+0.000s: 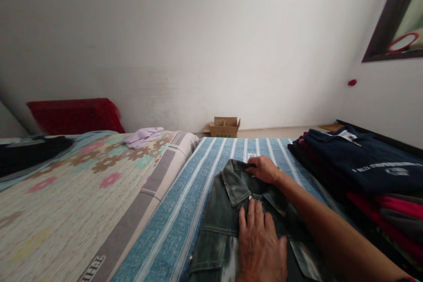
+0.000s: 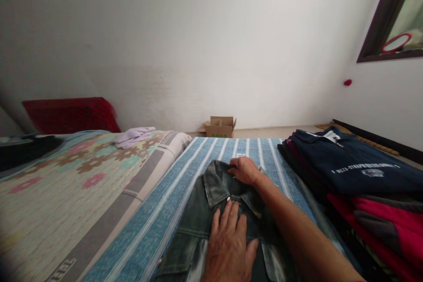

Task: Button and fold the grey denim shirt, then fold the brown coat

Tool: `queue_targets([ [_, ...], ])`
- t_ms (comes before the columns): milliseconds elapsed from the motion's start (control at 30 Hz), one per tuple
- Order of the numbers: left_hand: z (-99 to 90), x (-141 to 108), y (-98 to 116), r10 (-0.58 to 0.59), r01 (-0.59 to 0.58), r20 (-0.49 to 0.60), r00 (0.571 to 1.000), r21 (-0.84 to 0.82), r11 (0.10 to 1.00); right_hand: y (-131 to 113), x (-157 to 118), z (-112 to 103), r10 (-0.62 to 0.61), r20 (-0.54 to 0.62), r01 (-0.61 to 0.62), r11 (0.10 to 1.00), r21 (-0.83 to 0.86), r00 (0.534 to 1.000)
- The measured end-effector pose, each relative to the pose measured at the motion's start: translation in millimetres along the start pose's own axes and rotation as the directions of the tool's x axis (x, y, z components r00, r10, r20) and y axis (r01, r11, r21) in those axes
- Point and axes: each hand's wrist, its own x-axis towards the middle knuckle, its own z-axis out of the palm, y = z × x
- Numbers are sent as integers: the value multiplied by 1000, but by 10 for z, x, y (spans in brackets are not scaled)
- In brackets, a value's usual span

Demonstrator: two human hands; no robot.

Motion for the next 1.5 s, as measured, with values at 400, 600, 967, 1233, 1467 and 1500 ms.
queue_targets([
  [400,53,18,-67,-48,50,130,990,-16,999,141,53,177,75,21,-75,997,12,997],
  [600,206,50,-138,-53,54,101,993,-1,999,163,61,306,98,32,-97,995,-33,995],
  [967,337,60,-210,-10,8,51,999,43,999,-285,-146,211,-52,-74,40,988,-152,996],
  [1233,301,57,-207,7,-9,39,999,46,999,-273,-199,373,-12,-26,8,991,-130,1000],
  [1467,318,58,-197,-3,3,9,1000,74,997,-211,-670,169,154,-122,-169,977,-131,981],
  [1500,321,60,-195,-1,1,10,1000,78,997,-181,-738,199,177,-111,-190,974,-123,978],
])
